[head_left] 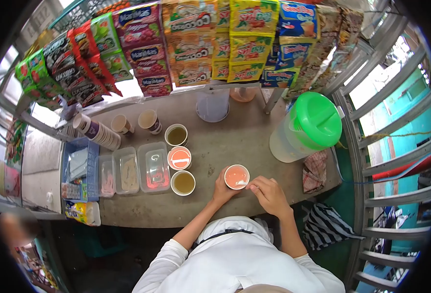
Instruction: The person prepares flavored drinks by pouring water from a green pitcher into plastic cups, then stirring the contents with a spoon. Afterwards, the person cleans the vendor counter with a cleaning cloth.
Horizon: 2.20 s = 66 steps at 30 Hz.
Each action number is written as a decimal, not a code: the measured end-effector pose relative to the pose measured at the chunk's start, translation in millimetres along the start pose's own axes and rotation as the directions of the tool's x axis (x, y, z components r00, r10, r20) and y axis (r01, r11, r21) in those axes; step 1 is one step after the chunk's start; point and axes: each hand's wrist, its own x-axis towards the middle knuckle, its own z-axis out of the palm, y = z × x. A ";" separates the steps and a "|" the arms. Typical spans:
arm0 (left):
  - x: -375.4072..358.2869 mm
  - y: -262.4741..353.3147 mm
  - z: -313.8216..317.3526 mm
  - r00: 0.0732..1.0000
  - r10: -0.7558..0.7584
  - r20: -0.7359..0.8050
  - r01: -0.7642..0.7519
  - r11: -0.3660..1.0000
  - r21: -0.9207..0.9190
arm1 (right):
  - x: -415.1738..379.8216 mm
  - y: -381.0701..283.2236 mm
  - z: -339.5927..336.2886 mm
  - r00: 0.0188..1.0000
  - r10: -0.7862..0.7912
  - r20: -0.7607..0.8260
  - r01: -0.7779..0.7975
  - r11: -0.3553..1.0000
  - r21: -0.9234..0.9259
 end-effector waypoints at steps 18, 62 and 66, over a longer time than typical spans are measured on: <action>-0.2 -8.4 -5.5 0.995 -0.002 0.095 0.002 1.000 0.006 | -30.8 -26.8 22.2 0.967 0.156 -0.200 -0.145 0.987 0.065; 0.8 -20.8 -5.8 0.989 0.013 0.150 0.001 0.996 -0.090 | -51.3 -59.6 60.3 0.897 0.245 -0.367 -0.250 0.968 0.034; 2.9 -9.8 -7.4 0.987 0.016 0.162 0.002 0.994 -0.109 | -53.2 -57.5 50.7 0.880 0.205 -0.428 -0.274 0.956 -0.106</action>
